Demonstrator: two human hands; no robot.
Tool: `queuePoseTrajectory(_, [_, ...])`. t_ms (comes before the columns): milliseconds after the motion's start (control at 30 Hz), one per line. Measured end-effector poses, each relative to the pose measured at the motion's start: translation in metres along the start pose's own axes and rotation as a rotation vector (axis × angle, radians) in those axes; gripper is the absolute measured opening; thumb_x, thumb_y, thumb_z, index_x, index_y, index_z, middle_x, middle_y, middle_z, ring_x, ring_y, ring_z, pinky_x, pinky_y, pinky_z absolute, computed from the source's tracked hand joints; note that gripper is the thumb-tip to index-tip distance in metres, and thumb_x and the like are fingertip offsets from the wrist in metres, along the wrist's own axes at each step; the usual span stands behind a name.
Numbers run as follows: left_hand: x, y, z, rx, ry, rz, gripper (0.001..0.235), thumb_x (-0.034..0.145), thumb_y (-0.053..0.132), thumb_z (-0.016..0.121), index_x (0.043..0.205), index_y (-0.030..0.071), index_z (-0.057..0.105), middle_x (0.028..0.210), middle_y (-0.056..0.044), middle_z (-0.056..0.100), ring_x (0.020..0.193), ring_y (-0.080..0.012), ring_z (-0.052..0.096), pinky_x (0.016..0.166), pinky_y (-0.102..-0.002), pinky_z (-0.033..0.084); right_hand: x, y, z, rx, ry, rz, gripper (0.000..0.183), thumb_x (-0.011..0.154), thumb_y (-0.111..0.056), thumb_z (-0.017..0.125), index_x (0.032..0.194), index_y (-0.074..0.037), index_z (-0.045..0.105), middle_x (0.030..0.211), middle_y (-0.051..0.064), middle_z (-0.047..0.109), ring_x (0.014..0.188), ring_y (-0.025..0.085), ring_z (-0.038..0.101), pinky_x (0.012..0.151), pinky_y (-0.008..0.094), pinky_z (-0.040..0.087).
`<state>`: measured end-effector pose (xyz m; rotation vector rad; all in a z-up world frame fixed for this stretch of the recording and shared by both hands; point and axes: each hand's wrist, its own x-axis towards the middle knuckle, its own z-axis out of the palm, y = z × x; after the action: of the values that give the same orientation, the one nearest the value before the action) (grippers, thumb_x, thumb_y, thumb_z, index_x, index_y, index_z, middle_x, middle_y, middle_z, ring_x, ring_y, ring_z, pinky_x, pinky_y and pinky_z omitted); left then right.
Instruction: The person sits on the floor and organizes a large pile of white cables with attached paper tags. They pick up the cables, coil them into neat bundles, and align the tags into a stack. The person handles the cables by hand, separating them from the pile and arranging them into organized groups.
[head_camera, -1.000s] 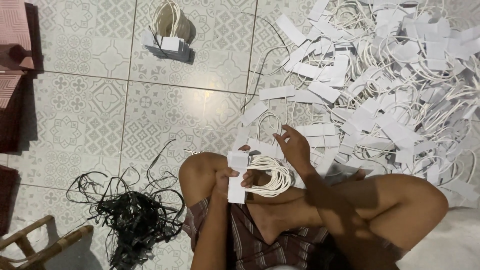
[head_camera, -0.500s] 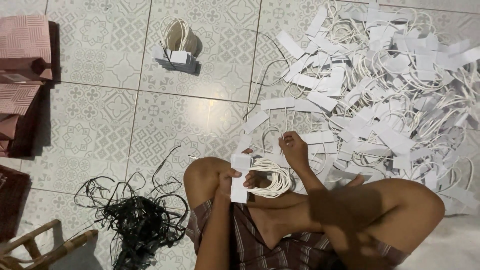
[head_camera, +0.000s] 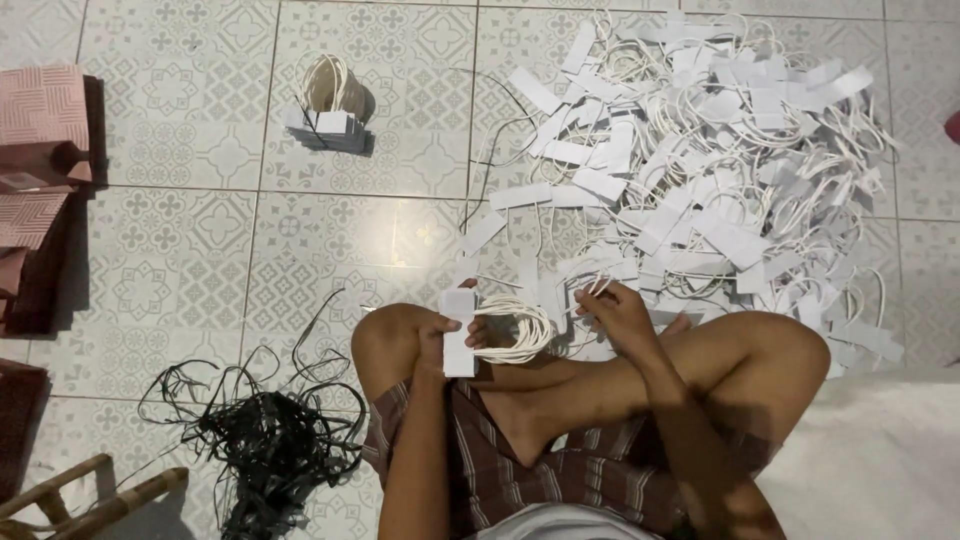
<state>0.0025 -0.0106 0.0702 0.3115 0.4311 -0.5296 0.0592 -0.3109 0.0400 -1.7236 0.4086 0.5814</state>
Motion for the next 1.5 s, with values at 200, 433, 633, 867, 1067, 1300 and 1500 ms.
queuePoseTrajectory(200, [-0.002, -0.01, 0.005, -0.08, 0.09, 0.009, 0.022, 0.071, 0.009, 0.064, 0.091, 0.002, 0.062, 0.076, -0.006, 0.06, 0.069, -0.0272, 0.063, 0.081, -0.056, 0.056, -0.024, 0.008, -0.029, -0.241, 0.129, -0.104, 0.027, 0.098, -0.023, 0.065, 0.102, 0.002, 0.072, 0.083, 0.023, 0.074, 0.059, 0.025, 0.07, 0.052, 0.035, 0.057])
queuePoseTrajectory(433, [-0.01, -0.022, -0.001, -0.111, 0.112, 0.061, 0.021, 0.072, 0.007, 0.063, 0.092, 0.001, 0.062, 0.077, -0.01, 0.063, 0.075, -0.0297, 0.068, 0.08, -0.052, 0.057, -0.104, -0.036, -0.04, -0.265, 0.239, -0.248, 0.022, 0.106, -0.017, 0.061, 0.102, 0.003, 0.071, 0.09, 0.026, 0.075, 0.068, 0.031, 0.073, 0.059, 0.038, 0.058])
queuePoseTrajectory(633, [0.0, -0.068, -0.022, 0.002, 0.035, 0.174, 0.063, 0.073, 0.011, 0.068, 0.134, 0.004, 0.055, 0.076, -0.012, 0.061, 0.062, -0.0325, 0.061, 0.075, -0.055, 0.057, -0.141, -0.016, -0.07, 0.373, 0.205, -0.353, 0.019, 0.111, -0.016, 0.052, 0.109, 0.001, 0.059, 0.11, 0.027, 0.072, 0.097, 0.033, 0.075, 0.085, 0.04, 0.063])
queuePoseTrajectory(867, [0.002, -0.127, 0.016, 0.001, -0.405, 0.411, 0.083, 0.081, 0.029, 0.078, 0.151, 0.025, 0.034, 0.096, -0.014, 0.062, 0.09, -0.0293, 0.069, 0.086, -0.042, 0.058, -0.142, 0.043, -0.034, 0.772, -0.018, -0.139, 0.017, 0.106, -0.012, 0.057, 0.104, 0.004, 0.063, 0.101, 0.031, 0.075, 0.088, 0.035, 0.078, 0.073, 0.038, 0.067])
queuePoseTrajectory(1067, [0.003, -0.145, -0.005, -0.022, -0.599, 0.393, 0.111, 0.076, 0.049, 0.085, 0.156, 0.038, 0.01, 0.103, -0.025, 0.058, 0.107, -0.0532, 0.065, 0.094, -0.051, 0.056, -0.155, 0.041, -0.011, 0.675, -0.02, -0.022, 0.021, 0.104, -0.016, 0.06, 0.105, 0.005, 0.062, 0.098, 0.028, 0.076, 0.085, 0.03, 0.078, 0.074, 0.034, 0.065])
queuePoseTrajectory(1300, [-0.018, -0.133, 0.023, 0.008, -0.604, 0.352, 0.12, 0.075, 0.015, 0.091, 0.157, 0.039, 0.007, 0.101, -0.03, 0.06, 0.095, -0.052, 0.07, 0.088, -0.054, 0.058, -0.172, 0.029, -0.008, 0.632, -0.002, 0.008, 0.026, 0.103, -0.019, 0.062, 0.105, 0.007, 0.063, 0.096, 0.028, 0.076, 0.082, 0.03, 0.078, 0.069, 0.032, 0.065])
queuePoseTrajectory(1500, [-0.025, -0.13, 0.027, 0.079, -0.618, 0.315, 0.126, 0.07, 0.001, 0.089, 0.159, 0.035, 0.006, 0.095, -0.034, 0.064, 0.085, -0.0497, 0.072, 0.08, -0.056, 0.06, -0.192, -0.005, -0.011, 0.565, 0.034, 0.014, 0.03, 0.102, -0.017, 0.062, 0.111, 0.011, 0.064, 0.095, 0.03, 0.075, 0.075, 0.03, 0.077, 0.062, 0.034, 0.064])
